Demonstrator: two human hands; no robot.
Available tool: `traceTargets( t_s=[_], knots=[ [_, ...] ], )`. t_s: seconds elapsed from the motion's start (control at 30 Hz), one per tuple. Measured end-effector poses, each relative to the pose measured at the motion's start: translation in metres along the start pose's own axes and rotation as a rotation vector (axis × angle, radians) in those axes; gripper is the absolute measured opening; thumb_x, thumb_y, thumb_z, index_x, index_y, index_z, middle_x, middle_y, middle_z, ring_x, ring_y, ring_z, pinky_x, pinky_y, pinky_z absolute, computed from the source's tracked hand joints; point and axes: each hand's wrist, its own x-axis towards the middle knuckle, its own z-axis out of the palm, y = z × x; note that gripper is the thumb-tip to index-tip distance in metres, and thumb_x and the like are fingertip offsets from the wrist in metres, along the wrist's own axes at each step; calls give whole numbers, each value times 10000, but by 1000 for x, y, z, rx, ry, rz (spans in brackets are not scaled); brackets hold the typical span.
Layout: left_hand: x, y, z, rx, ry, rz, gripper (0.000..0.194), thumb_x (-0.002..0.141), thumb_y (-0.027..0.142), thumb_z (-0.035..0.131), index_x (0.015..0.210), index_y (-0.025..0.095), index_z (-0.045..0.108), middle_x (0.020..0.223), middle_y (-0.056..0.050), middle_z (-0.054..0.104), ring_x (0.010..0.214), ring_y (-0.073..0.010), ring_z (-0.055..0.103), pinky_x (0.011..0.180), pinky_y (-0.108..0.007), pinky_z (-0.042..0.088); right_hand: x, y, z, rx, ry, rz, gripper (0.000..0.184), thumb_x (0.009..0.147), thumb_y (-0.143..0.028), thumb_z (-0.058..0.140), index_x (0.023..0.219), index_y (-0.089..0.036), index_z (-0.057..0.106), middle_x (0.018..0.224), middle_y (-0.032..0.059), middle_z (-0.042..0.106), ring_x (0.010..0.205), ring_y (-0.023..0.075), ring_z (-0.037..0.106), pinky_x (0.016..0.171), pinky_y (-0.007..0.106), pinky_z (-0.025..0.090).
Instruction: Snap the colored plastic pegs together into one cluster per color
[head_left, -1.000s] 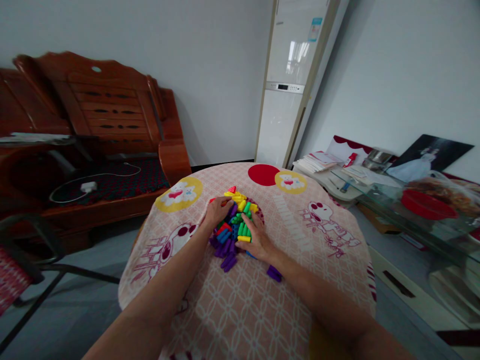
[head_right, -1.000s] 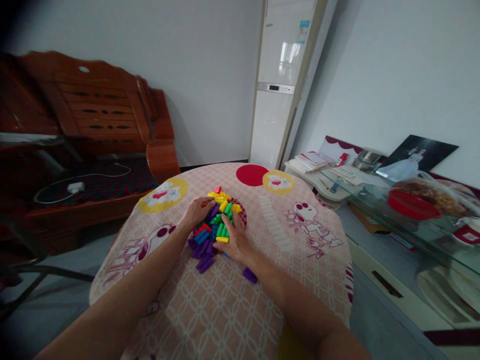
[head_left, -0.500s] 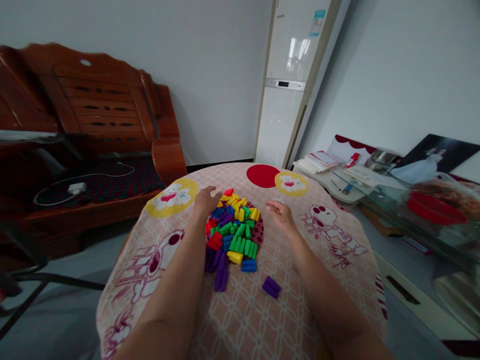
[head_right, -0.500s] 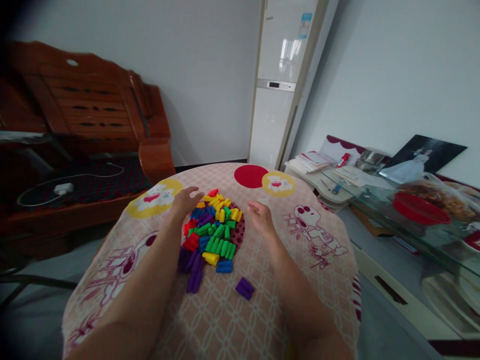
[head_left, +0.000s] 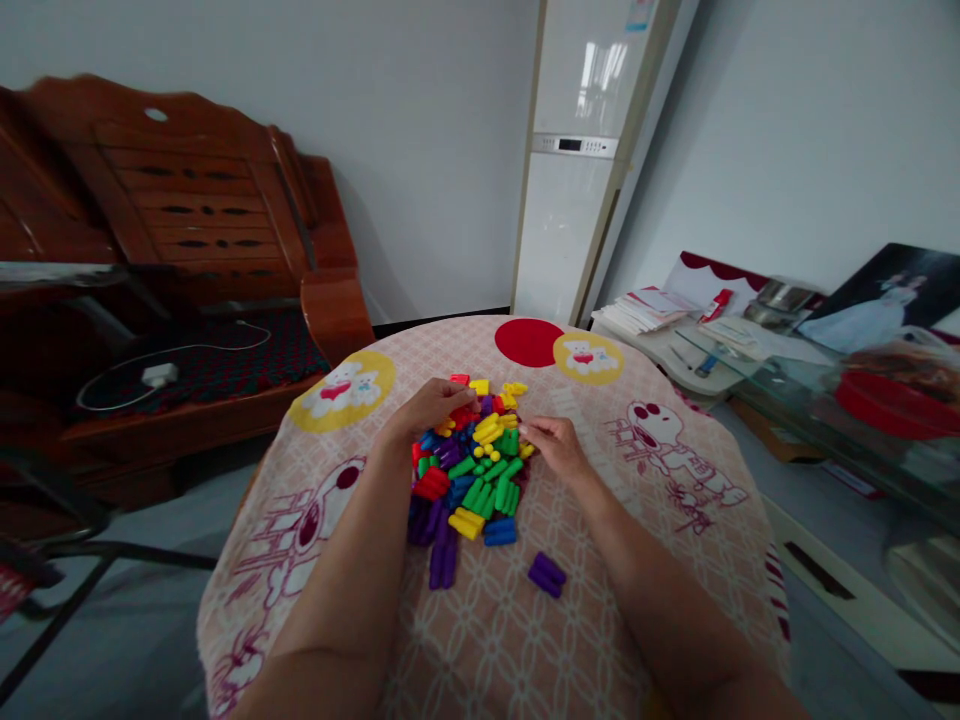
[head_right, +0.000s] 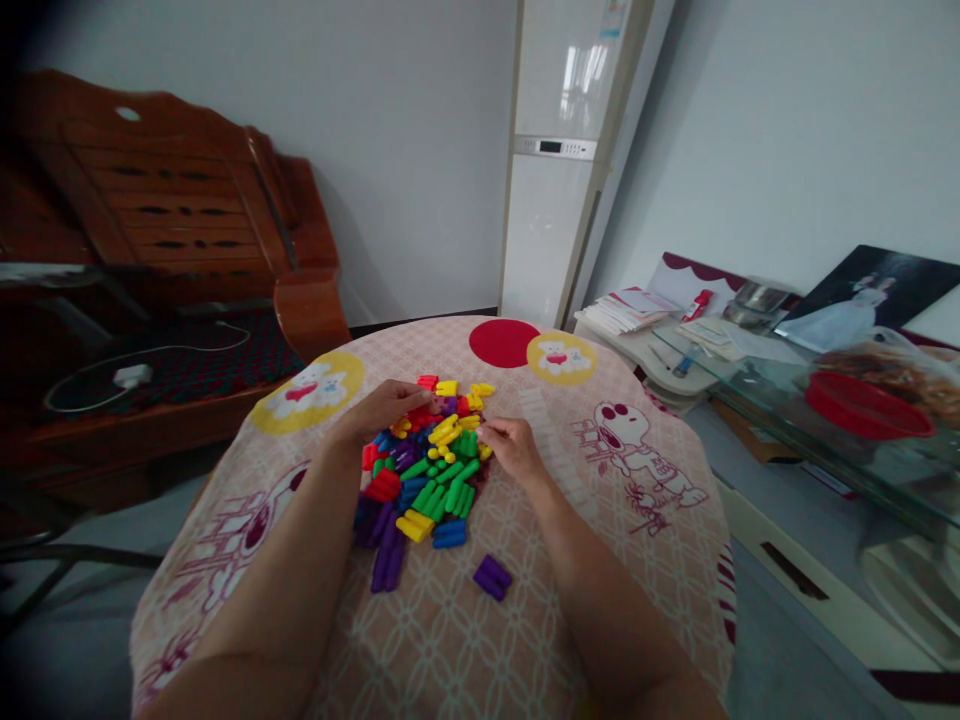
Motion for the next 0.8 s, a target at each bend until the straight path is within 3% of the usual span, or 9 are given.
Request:
traceTargets(
  t_s=[0.13, 0.23, 0.37, 0.47, 0.5, 0.63, 0.8],
  knots=[
    [-16, 27, -16, 179, 164, 107, 421, 837, 463, 520, 1031, 155, 732, 949, -61, 742, 889, -215, 663, 801, -292, 504, 2, 7, -5, 73, 171, 2, 445, 815, -548, 578, 963, -159, 734, 964, 85, 749, 923, 241, 677, 813, 331, 527],
    [-42, 33, -26, 467, 196, 26, 559, 790, 515, 607, 1241, 188, 653, 1120, -99, 718, 978, -266, 668, 865, -336, 492, 5, 9, -5, 33, 158, -17, 533, 822, -613, 546, 1077, -177, 715, 1128, 104, 725, 1070, 259, 649, 941, 374, 498],
    [-94, 21, -17, 726, 59, -105, 877, 663, 605, 725, 1439, 279, 480, 1237, -128, 674, 1109, -360, 633, 916, -395, 472, 6, 13, -3, 10, 135, -58, 604, 845, -647, 494, 1168, -175, 691, 1238, 111, 686, 1171, 263, 612, 1025, 396, 456],
    [-128, 7, 2, 721, -143, -130, 1076, 581, 527, 806, 1524, 352, 316, 1321, -116, 623, 1133, -351, 628, 918, -381, 480, 5, 16, -1, 2, 141, -77, 584, 865, -615, 485, 1192, -172, 680, 1261, 111, 676, 1188, 255, 606, 1032, 396, 455],
    [-134, 3, 9, 717, -161, -132, 1122, 566, 483, 821, 1538, 361, 274, 1336, -119, 607, 1129, -349, 630, 916, -382, 483, 5, 17, -1, 4, 146, -63, 560, 872, -592, 485, 1189, -173, 680, 1247, 109, 684, 1170, 249, 617, 1016, 393, 468],
    [-128, -11, 23, 751, -35, -128, 994, 692, 376, 731, 1552, 341, 233, 1393, -143, 534, 1175, -347, 603, 902, -395, 499, 6, 19, -13, -9, 124, 36, 441, 830, -475, 562, 1093, -155, 714, 1075, 104, 744, 995, 238, 684, 897, 384, 533],
    [-81, -26, 13, 828, 57, -149, 859, 764, 261, 625, 1542, 288, 262, 1332, -138, 556, 1129, -305, 627, 929, -373, 491, 6, 13, -43, -131, -26, 151, 348, 629, -327, 752, 934, -159, 748, 861, 59, 754, 782, 226, 698, 723, 345, 553]
  ],
)
